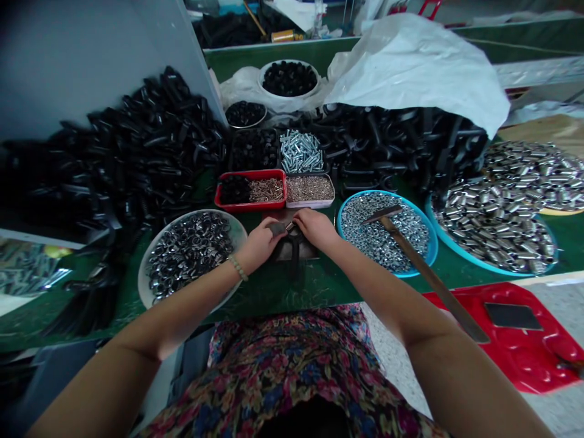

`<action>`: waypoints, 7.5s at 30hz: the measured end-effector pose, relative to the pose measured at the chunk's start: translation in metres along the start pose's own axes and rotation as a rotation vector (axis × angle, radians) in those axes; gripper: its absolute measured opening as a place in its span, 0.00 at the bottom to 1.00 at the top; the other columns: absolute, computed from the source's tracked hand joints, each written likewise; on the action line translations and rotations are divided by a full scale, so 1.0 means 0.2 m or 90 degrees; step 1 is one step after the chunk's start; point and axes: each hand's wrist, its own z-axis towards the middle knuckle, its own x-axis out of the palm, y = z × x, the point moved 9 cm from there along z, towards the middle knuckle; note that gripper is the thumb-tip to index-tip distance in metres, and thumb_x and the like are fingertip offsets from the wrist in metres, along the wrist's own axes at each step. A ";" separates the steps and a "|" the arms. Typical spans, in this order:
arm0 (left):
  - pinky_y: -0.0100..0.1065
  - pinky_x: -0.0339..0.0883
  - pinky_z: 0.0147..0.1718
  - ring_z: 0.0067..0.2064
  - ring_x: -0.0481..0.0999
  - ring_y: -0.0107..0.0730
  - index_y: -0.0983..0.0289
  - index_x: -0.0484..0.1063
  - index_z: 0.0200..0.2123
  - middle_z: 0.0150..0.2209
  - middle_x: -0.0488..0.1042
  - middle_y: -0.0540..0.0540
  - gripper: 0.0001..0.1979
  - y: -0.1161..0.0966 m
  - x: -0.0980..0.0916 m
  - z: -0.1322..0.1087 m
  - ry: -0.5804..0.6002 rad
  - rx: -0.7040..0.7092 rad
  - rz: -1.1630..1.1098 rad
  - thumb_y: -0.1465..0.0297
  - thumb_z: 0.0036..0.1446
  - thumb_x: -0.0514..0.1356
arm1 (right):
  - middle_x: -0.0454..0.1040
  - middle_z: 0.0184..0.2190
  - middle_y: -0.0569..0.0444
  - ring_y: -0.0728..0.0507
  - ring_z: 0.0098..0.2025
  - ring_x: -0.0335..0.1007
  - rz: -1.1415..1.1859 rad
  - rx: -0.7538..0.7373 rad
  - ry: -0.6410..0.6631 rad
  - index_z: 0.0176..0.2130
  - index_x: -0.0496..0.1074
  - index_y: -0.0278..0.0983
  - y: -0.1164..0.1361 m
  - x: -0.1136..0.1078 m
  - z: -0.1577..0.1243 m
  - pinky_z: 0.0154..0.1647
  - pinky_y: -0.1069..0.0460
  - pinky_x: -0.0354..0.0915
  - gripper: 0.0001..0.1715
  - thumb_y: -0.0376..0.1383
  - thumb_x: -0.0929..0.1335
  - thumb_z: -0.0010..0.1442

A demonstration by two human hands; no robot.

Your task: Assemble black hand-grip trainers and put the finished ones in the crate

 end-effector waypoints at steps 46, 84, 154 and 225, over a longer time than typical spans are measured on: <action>0.36 0.67 0.46 0.44 0.70 0.37 0.64 0.72 0.43 0.49 0.66 0.58 0.13 -0.18 0.08 -0.19 0.078 0.051 0.224 0.66 0.63 0.51 | 0.77 0.35 0.50 0.43 0.39 0.73 -0.005 -0.014 0.072 0.38 0.72 0.36 -0.01 -0.02 0.00 0.40 0.52 0.64 0.09 0.35 0.63 0.63; 0.34 0.69 0.39 0.41 0.72 0.36 0.64 0.71 0.43 0.45 0.66 0.57 0.12 -0.13 0.11 -0.19 0.112 0.017 0.234 0.67 0.63 0.51 | 0.76 0.45 0.43 0.37 0.40 0.76 -0.094 0.224 -0.016 0.61 0.58 0.38 -0.10 -0.43 -0.48 0.37 0.45 0.70 0.26 0.40 0.55 0.67; 0.33 0.65 0.48 0.45 0.72 0.34 0.67 0.71 0.40 0.43 0.71 0.58 0.14 -0.12 0.11 0.03 0.047 0.080 0.167 0.64 0.64 0.50 | 0.76 0.37 0.48 0.41 0.37 0.73 0.193 0.289 -0.183 0.53 0.67 0.37 0.04 -0.44 -0.64 0.38 0.49 0.68 0.23 0.46 0.60 0.65; 0.39 0.67 0.48 0.48 0.76 0.45 0.71 0.74 0.44 0.44 0.76 0.69 0.14 0.32 -0.38 0.49 0.156 -0.180 0.406 0.75 0.58 0.52 | 0.65 0.15 0.63 0.48 0.13 0.61 0.417 0.399 0.033 0.34 0.54 0.41 0.01 0.03 -0.39 0.15 0.55 0.54 0.16 0.45 0.66 0.54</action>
